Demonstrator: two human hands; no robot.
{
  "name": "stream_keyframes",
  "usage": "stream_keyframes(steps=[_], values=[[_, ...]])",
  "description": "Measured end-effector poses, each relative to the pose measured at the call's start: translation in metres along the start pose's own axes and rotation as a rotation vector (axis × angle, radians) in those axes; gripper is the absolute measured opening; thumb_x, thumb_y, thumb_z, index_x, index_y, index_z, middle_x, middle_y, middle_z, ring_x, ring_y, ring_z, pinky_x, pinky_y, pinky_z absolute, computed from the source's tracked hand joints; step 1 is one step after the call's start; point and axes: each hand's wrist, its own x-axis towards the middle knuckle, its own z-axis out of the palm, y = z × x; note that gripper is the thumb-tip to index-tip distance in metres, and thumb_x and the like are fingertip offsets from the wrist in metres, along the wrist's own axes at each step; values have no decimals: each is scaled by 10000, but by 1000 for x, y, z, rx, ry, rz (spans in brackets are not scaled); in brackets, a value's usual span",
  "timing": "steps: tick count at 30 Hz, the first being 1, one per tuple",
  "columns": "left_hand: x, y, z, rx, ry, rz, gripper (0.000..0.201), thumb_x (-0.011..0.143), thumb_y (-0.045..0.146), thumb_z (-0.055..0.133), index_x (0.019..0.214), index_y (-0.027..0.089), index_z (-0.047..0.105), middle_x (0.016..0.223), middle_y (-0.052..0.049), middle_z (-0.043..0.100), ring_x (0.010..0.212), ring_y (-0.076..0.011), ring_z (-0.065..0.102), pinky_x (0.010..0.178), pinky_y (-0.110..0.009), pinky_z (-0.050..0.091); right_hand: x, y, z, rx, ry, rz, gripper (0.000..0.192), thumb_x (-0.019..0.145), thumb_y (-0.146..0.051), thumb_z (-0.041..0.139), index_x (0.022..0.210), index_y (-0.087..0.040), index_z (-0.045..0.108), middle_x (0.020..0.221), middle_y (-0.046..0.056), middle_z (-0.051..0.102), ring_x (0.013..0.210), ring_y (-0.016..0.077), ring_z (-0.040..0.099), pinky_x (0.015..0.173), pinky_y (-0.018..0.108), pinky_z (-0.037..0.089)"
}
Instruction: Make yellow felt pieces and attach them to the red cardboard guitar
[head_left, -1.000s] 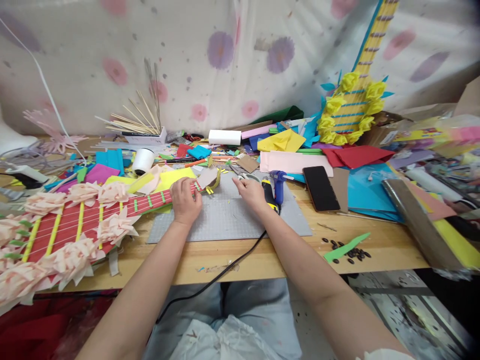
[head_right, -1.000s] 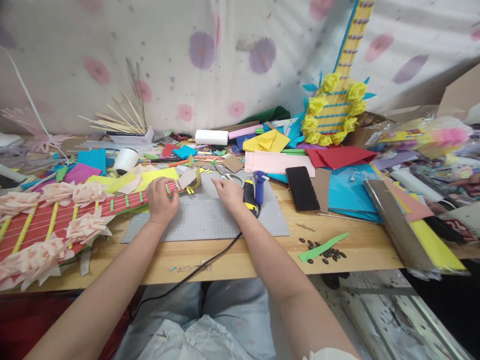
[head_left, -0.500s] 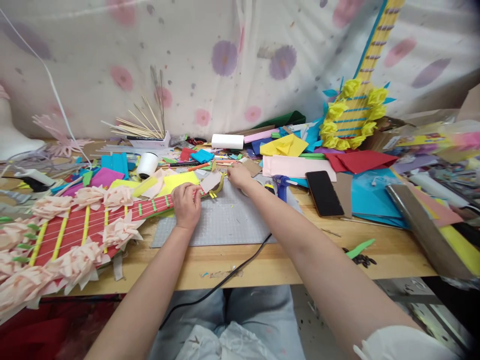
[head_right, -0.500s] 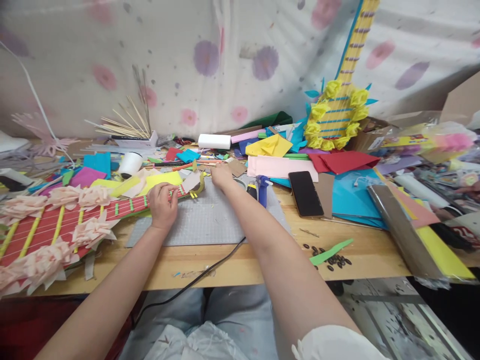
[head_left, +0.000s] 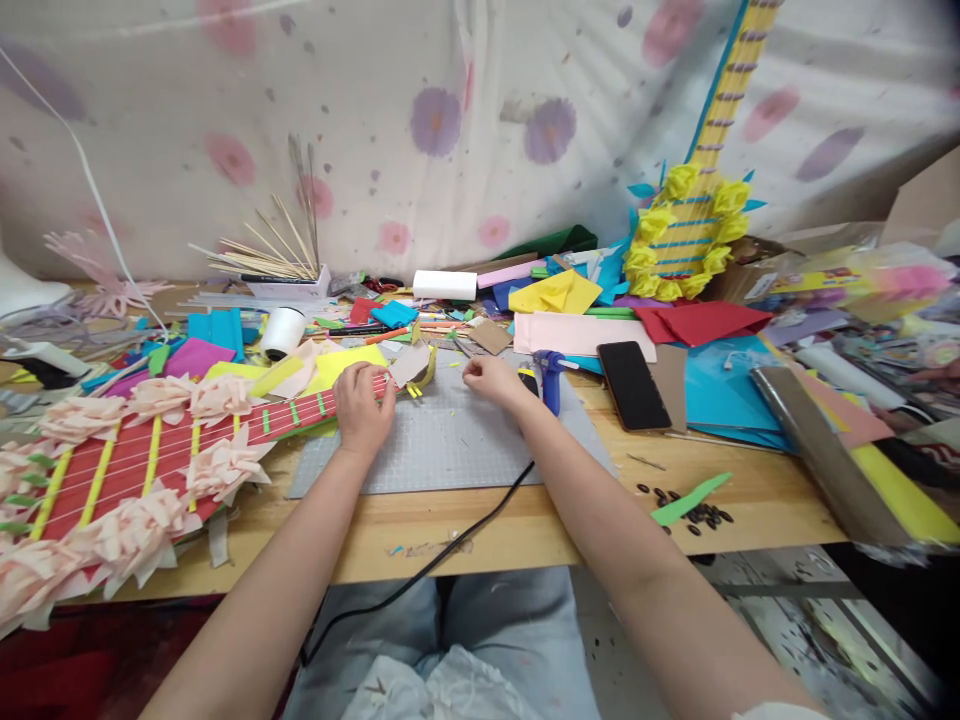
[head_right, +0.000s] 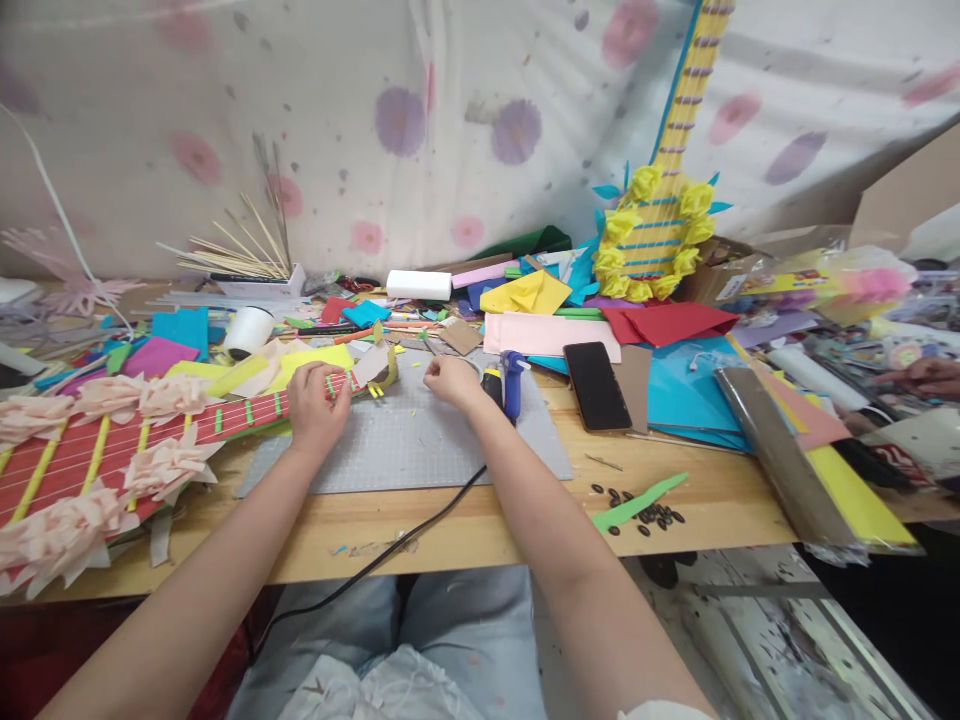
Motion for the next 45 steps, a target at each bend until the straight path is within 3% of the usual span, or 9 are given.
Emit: stream_keyframes(steps=[4, 9, 14, 19, 25, 31, 40, 45], values=[[13, 7, 5, -43, -42, -33, 260, 706, 240, 556, 954, 180, 507, 1023, -104, 501, 1043, -242, 454, 889, -385, 360, -13, 8, 11, 213, 53, 65, 182, 759, -317, 491, 715, -174, 594, 685, 1, 606, 623, 115, 510, 572, 217, 346], [31, 14, 12, -111, -141, -59, 510, 600, 258, 657, 1058, 193, 443, 1071, -89, 489, 1068, -253, 443, 911, -408, 363, -14, 4, 24, 433, 132, 47, 141, 748, -261, 471, 753, -171, 579, 671, -14, 589, 626, 103, 518, 590, 206, 363], [47, 15, 21, -175, -374, -111, 777, 495, 313, 745, 1173, 166, 396, 1212, -139, 457, 1156, -290, 418, 950, -420, 345, -19, -10, 29, 515, 120, -63, 131, 736, -277, 474, 689, -180, 550, 614, -31, 574, 589, 94, 513, 574, 198, 365], [61, 16, 25, -177, -566, -279, 891, 499, 355, 735, 1263, 129, 335, 1225, -178, 489, 1118, -289, 482, 890, -403, 396, -19, -18, 31, 529, 64, -44, 117, 734, -251, 451, 680, -187, 533, 578, -33, 589, 552, 94, 535, 547, 193, 373], [67, 20, 28, -202, -600, -307, 828, 495, 328, 723, 1229, 132, 394, 1179, -150, 545, 1049, -251, 540, 847, -360, 423, -15, -22, 30, 511, 56, -16, 104, 728, -242, 452, 690, -192, 536, 586, -26, 613, 573, 106, 563, 550, 195, 392], [67, 21, 33, -168, -628, -237, 441, 578, 338, 639, 981, 173, 569, 1013, -64, 637, 886, -203, 589, 745, -297, 451, -10, -21, 33, 515, 36, -14, 116, 742, -264, 456, 707, -190, 537, 581, -24, 620, 563, 104, 568, 561, 195, 410], [70, 20, 33, -118, -617, -305, 496, 538, 330, 677, 997, 173, 571, 1053, -71, 635, 928, -214, 587, 801, -301, 447, -11, -22, 29, 553, 25, -50, 110, 750, -258, 454, 707, -191, 530, 581, -24, 626, 556, 100, 580, 541, 186, 418], [68, 17, 35, -198, -617, -304, 536, 533, 304, 672, 1034, 160, 546, 1069, -69, 629, 929, -192, 588, 782, -270, 454, -13, -25, 23, 556, 30, -51, 98, 744, -237, 451, 701, -186, 524, 582, -24, 633, 542, 91, 577, 522, 174, 412]])
